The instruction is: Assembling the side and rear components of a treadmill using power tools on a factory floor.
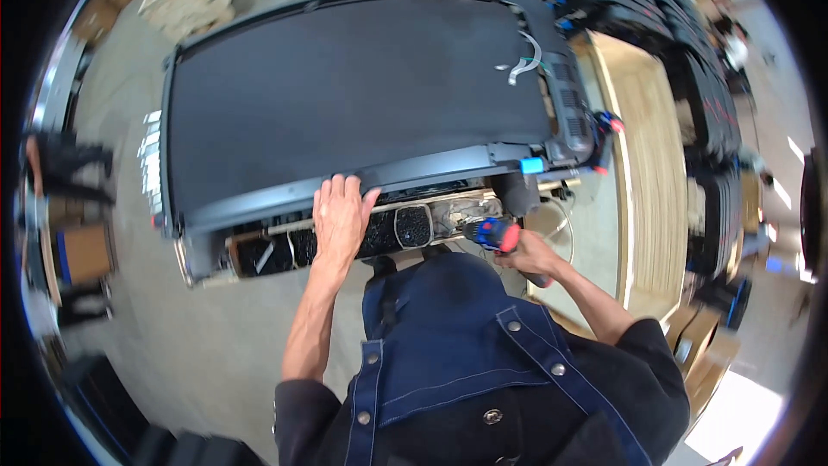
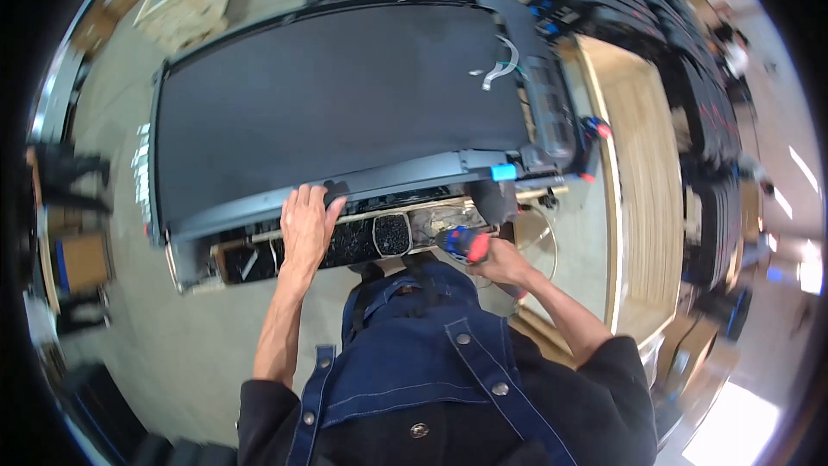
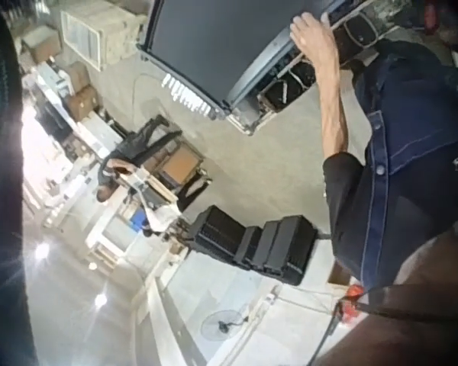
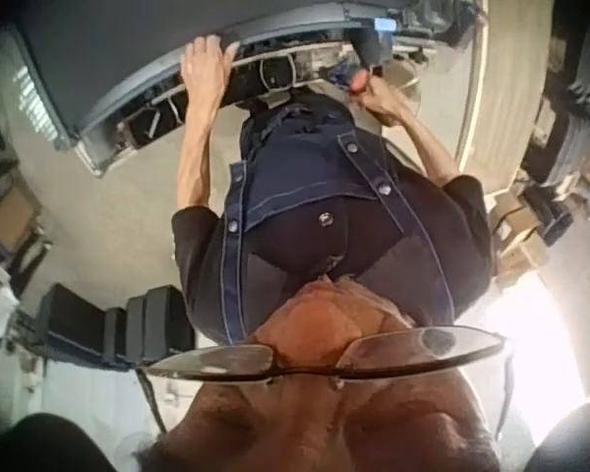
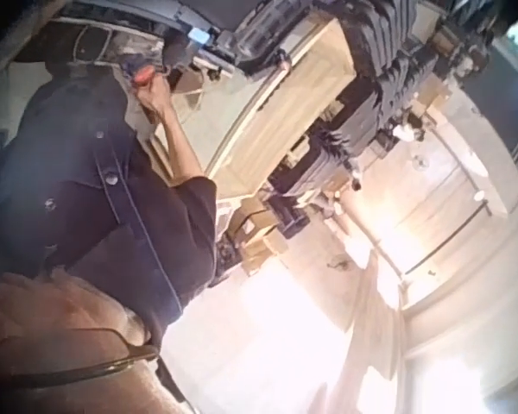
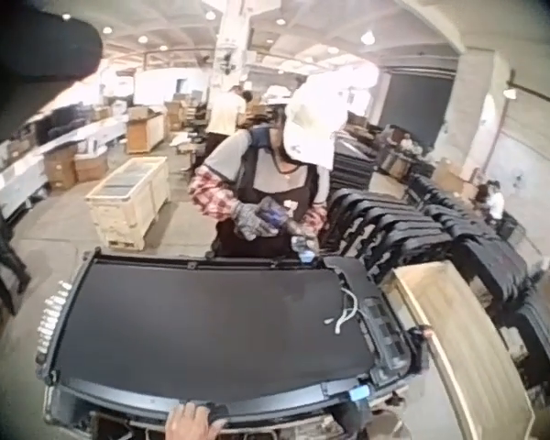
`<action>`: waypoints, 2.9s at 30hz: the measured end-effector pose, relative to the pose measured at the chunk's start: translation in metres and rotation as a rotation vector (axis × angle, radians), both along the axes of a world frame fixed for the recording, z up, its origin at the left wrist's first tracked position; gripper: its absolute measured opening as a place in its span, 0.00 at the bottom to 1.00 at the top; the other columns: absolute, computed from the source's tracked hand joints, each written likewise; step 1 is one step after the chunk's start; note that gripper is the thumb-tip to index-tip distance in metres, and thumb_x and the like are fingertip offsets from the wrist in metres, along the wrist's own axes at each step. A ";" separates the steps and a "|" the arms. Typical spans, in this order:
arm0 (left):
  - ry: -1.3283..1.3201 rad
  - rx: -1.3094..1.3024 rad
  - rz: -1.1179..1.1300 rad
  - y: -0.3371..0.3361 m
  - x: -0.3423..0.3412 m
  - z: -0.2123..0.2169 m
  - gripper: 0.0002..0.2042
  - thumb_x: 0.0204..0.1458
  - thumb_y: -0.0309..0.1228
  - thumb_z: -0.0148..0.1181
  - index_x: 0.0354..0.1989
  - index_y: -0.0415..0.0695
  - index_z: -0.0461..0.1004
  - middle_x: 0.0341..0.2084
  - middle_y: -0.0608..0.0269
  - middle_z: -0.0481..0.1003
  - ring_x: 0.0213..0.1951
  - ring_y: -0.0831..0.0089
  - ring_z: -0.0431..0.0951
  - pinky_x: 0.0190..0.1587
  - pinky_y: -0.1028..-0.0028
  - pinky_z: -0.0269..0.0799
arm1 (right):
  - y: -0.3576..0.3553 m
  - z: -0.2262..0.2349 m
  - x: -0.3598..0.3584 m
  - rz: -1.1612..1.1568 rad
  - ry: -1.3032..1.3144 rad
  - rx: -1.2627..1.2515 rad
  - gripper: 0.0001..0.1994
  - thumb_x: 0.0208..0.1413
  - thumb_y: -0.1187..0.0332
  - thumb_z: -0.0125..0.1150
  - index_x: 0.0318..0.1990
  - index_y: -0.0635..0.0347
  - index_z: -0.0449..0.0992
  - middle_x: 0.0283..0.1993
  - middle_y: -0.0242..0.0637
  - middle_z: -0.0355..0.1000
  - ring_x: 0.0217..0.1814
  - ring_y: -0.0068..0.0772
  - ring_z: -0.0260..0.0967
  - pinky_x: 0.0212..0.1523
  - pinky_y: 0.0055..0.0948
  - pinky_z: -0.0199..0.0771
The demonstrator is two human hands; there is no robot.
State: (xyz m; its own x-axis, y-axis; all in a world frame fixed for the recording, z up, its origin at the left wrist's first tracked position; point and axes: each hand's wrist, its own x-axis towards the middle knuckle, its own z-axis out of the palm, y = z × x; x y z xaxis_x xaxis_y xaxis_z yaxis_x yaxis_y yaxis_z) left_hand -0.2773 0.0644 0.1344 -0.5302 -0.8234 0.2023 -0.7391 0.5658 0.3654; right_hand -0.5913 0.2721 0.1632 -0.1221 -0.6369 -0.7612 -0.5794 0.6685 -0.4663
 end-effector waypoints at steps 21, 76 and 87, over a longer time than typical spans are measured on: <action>0.006 0.158 -0.551 -0.027 -0.017 0.050 0.20 0.50 0.27 0.67 0.53 0.42 0.73 0.50 0.50 0.72 0.52 0.51 0.72 0.53 0.58 0.71 | 0.007 -0.290 0.036 -0.468 0.509 0.164 0.41 0.50 0.64 0.68 0.69 0.46 0.52 0.61 0.60 0.62 0.66 0.65 0.62 0.60 0.60 0.68; 0.486 -0.086 -0.095 0.030 0.198 0.331 0.18 0.42 0.43 0.71 0.21 0.40 0.75 0.17 0.49 0.74 0.26 0.48 0.79 0.30 0.55 0.74 | -0.348 -0.151 0.333 -0.044 -1.282 -0.081 0.16 0.69 0.60 0.52 0.58 0.56 0.72 0.58 0.38 0.71 0.57 0.36 0.70 0.61 0.39 0.72; 0.700 0.097 0.198 0.105 0.596 0.335 0.16 0.46 0.41 0.65 0.22 0.38 0.75 0.18 0.50 0.75 0.27 0.49 0.78 0.31 0.57 0.71 | -0.341 -0.124 0.741 0.323 -1.176 -0.139 0.15 0.69 0.60 0.52 0.58 0.56 0.72 0.57 0.37 0.71 0.57 0.35 0.70 0.60 0.38 0.73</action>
